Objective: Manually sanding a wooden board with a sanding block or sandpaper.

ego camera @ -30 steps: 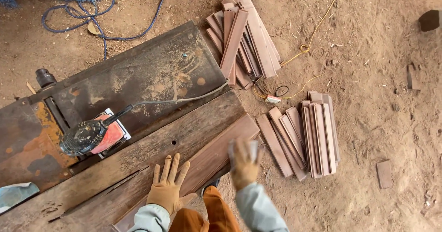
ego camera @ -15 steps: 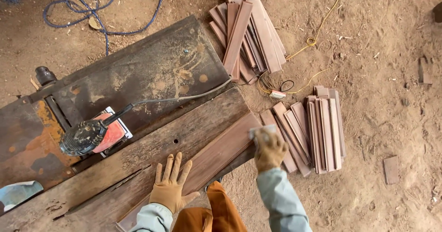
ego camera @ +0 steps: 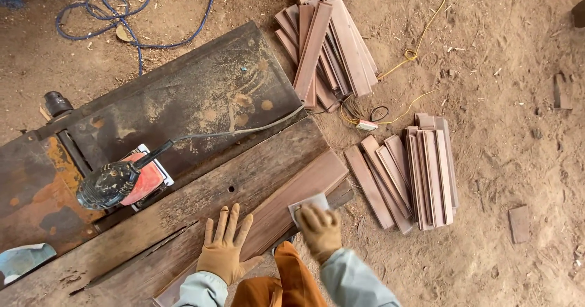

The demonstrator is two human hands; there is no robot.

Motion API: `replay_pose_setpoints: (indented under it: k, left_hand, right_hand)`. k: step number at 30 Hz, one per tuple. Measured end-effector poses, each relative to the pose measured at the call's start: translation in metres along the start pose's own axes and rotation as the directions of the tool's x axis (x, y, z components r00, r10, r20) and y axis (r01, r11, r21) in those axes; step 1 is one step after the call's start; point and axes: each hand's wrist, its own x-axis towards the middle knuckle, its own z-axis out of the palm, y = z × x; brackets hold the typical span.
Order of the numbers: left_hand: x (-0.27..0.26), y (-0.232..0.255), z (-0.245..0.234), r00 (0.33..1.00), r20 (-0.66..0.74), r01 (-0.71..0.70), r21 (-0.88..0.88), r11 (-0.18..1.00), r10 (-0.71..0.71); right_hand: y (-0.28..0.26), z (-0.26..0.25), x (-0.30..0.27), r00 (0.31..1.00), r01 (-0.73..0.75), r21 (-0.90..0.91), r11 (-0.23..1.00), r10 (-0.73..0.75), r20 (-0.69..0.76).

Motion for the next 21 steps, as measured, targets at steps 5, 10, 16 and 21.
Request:
replay_pose_setpoints:
  k: [5, 10, 16, 21]
  left_hand:
    - [-0.001, 0.000, 0.000, 1.000, 0.023, 0.000, 0.014, 1.000, -0.001]
    - [0.033, 0.020, -0.054, 0.515, 0.815, 0.104, 0.249, 0.963, -0.266]
    - [-0.001, 0.003, -0.004, 1.000, 0.023, 0.005, 0.029, 1.000, -0.005]
    - [0.039, 0.026, -0.071, 0.554, 0.791, 0.092, 0.252, 0.963, -0.260]
  right_hand:
    - [0.062, -0.007, 0.069, 0.741, -0.544, -0.066, 0.836, 0.516, 0.430]
    - [-0.022, -0.017, 0.056, 0.662, 0.037, -0.166, 0.986, 0.100, 0.743]
    - [0.059, -0.018, 0.108, 0.319, -0.122, -0.319, 0.940, 0.341, 0.884]
    - [-0.019, -0.032, 0.082, 0.297, -0.111, -0.151, 0.982, 0.178, 0.938]
